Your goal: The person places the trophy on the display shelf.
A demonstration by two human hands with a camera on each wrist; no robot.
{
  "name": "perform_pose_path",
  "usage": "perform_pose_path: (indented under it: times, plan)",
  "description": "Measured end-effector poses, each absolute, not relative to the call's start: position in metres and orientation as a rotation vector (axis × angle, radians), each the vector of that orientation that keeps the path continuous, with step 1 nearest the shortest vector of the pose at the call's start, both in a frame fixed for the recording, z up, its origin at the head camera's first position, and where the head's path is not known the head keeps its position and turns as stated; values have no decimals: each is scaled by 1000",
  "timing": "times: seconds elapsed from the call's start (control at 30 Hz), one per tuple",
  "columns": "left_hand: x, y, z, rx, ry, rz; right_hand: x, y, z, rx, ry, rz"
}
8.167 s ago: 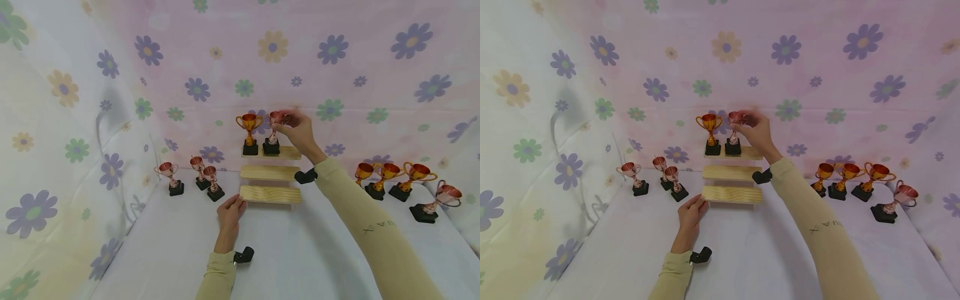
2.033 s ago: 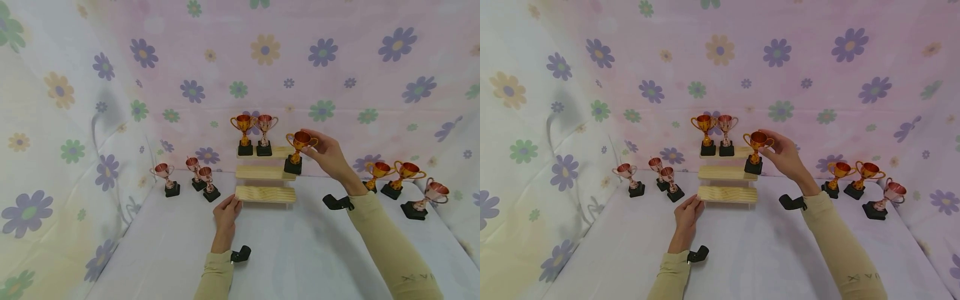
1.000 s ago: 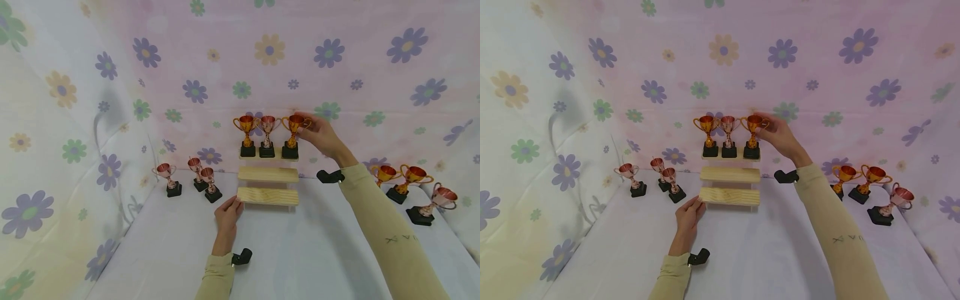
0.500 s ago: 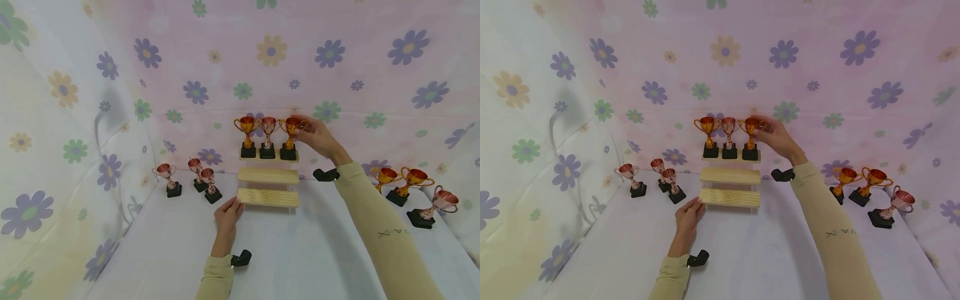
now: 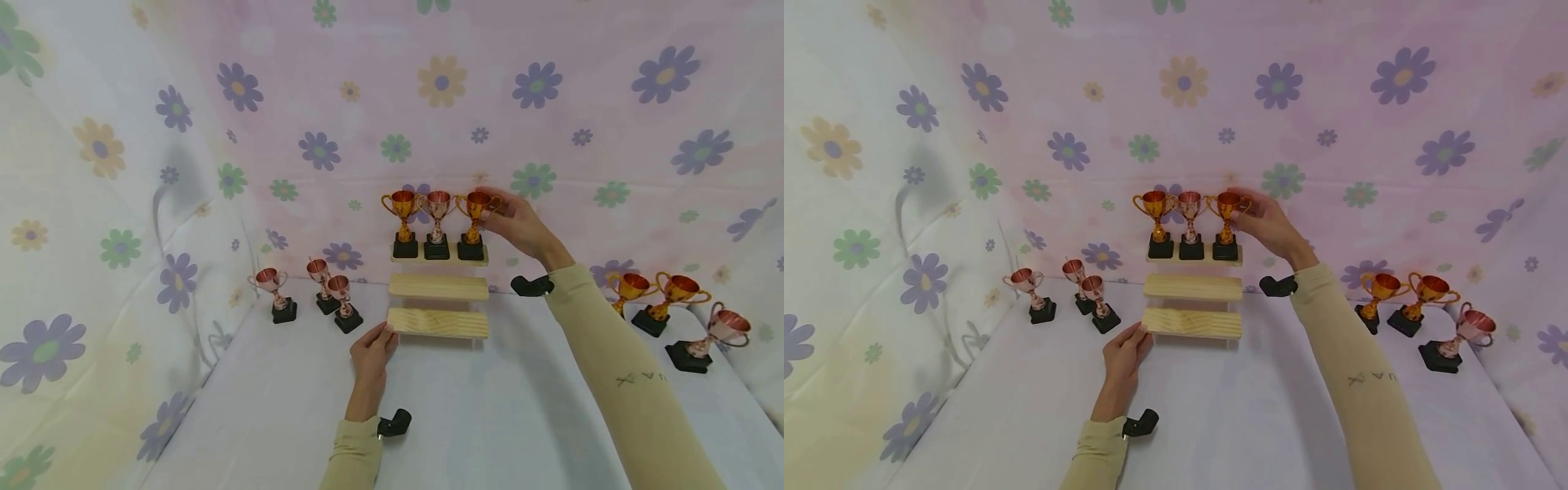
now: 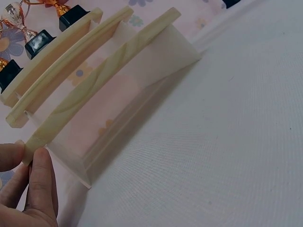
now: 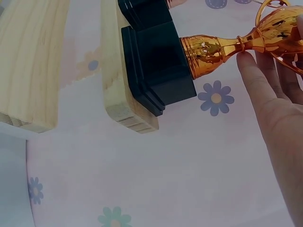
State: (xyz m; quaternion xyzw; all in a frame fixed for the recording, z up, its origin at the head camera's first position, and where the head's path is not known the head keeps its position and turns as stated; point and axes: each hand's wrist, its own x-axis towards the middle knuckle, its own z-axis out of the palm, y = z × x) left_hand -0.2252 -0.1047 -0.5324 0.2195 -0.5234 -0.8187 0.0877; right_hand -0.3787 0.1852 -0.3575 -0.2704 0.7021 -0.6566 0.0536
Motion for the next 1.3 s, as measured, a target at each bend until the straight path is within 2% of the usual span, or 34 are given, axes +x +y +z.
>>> perform_pose_path:
  times: [0.37,0.57,1.0,1.17,1.3]
  plan:
    - [-225,-99,-530,633,-1553,-2437,-369,189,-360,-853,2120,-2082]
    - [-226,-101,-529,648,-1568,-2439,-362,197,-360,-783,2291,-2036]
    - [-229,-106,-531,665,-1538,-2449,-304,259,-346,-703,2753,-2093]
    - [-228,-107,-529,689,-1540,-2470,-281,284,-353,-546,2751,-2407]
    - [-228,-107,-529,692,-1528,-2490,-267,302,-368,-255,2896,-2498]
